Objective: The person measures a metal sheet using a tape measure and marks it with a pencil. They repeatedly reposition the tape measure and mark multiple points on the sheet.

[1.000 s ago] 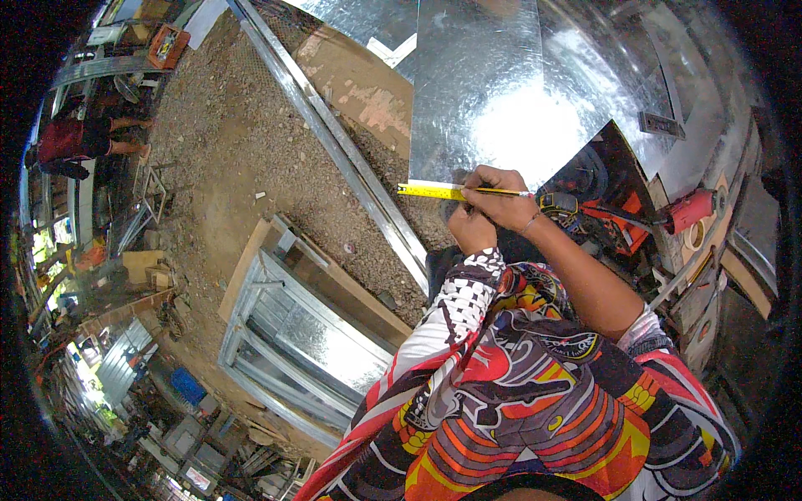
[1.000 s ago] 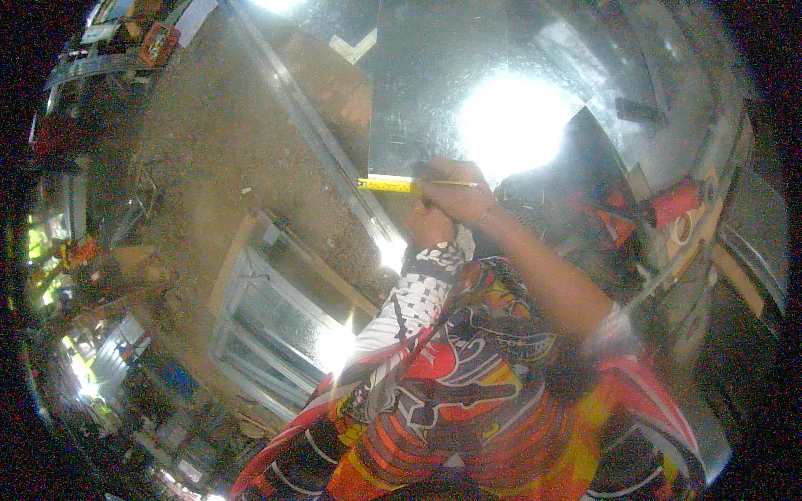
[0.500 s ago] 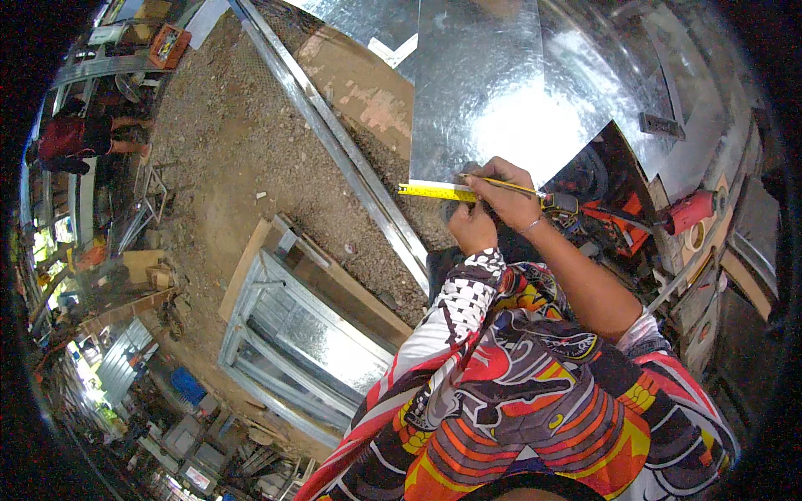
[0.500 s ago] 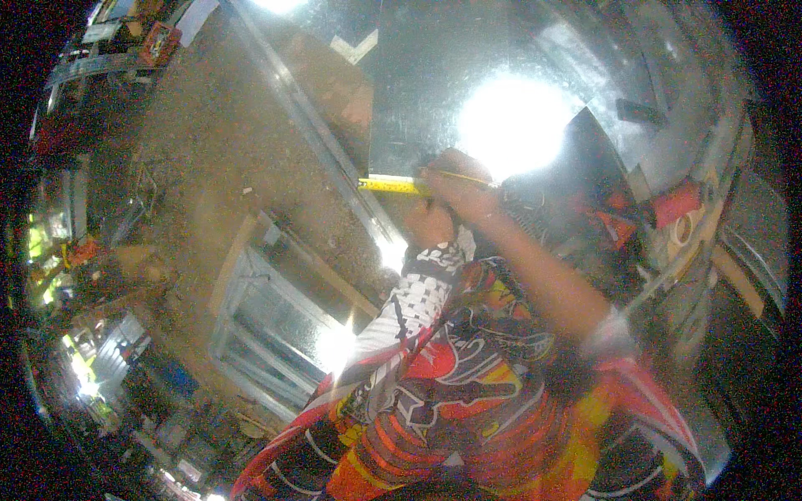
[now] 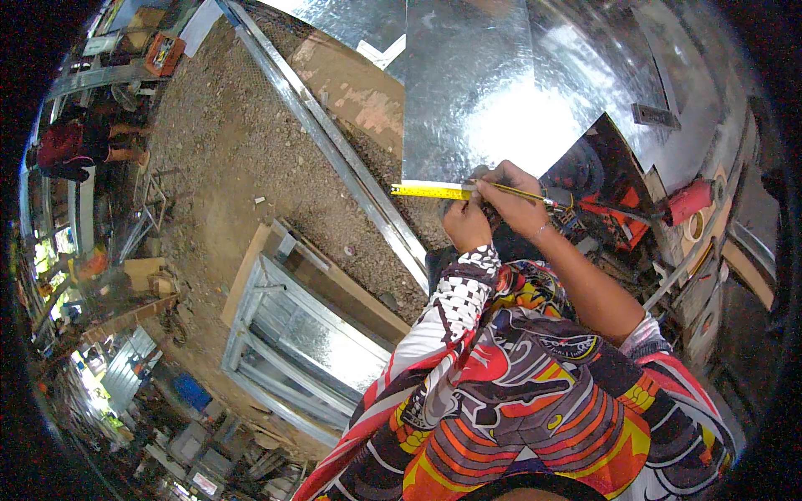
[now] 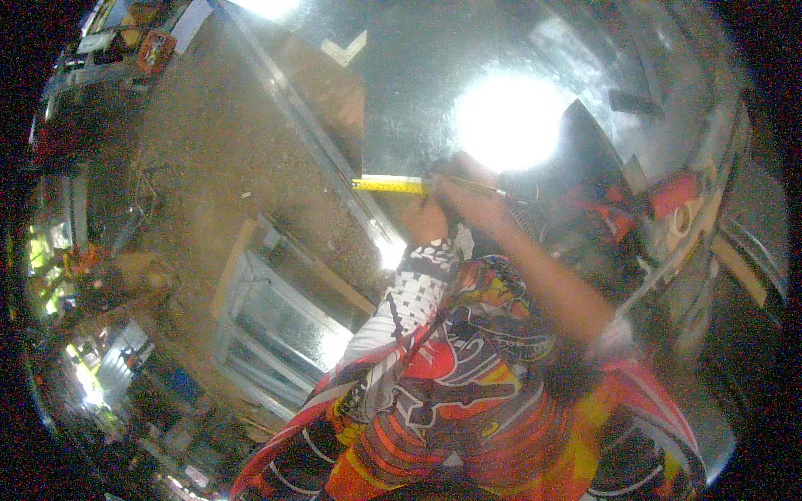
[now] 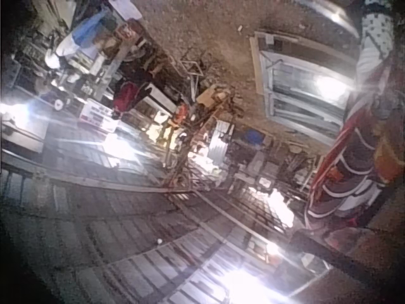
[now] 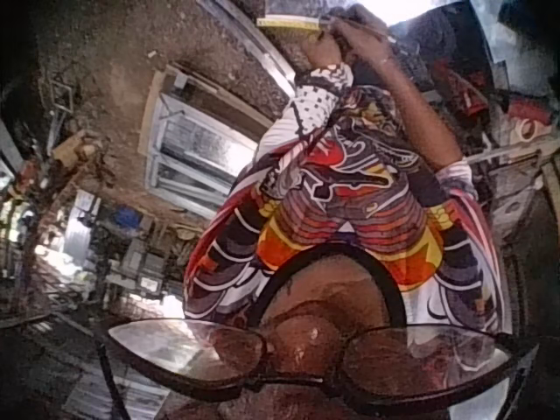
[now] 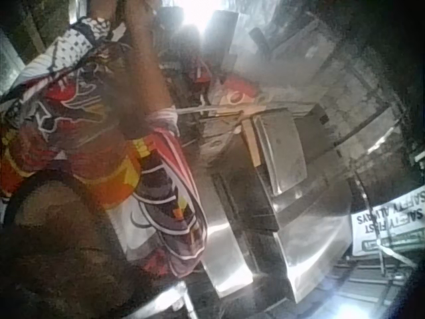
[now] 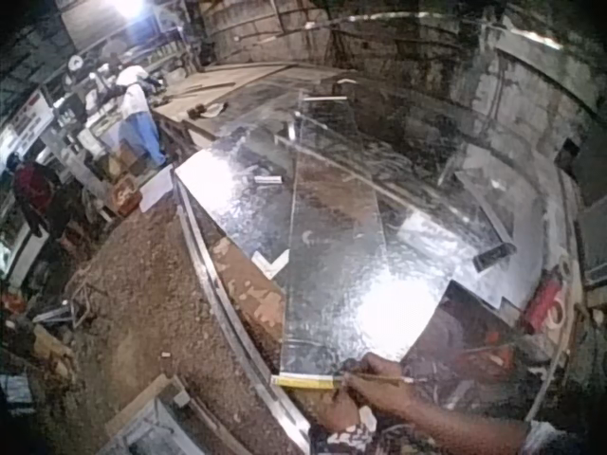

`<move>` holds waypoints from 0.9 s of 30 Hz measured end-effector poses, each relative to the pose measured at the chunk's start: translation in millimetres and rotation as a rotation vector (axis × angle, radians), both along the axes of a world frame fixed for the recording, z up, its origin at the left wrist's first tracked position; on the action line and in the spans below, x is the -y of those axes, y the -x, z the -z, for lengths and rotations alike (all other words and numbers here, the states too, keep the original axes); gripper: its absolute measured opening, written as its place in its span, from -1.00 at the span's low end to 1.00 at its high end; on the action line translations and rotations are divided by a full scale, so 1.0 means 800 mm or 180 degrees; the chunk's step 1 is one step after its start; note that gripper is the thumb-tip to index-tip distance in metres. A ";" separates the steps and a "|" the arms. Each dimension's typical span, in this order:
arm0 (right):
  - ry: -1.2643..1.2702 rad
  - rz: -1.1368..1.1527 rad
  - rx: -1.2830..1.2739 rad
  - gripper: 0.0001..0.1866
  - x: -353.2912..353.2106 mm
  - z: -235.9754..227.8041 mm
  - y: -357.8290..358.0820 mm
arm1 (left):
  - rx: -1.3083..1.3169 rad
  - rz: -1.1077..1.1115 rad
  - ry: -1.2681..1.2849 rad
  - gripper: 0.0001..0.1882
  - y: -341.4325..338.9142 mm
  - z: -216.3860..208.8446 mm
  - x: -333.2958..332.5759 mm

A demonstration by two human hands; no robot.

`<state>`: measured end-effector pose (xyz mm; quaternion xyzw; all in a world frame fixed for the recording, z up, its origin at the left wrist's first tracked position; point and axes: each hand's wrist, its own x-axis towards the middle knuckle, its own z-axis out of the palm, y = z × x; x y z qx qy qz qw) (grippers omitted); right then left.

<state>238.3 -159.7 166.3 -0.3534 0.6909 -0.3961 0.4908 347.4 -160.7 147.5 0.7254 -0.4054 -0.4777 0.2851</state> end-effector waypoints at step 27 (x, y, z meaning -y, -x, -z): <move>0.0172 -0.0988 -0.0325 -0.81 0.035 -0.025 -0.003 | -0.0409 -0.0298 -0.0214 -0.70 0.005 0.003 0.002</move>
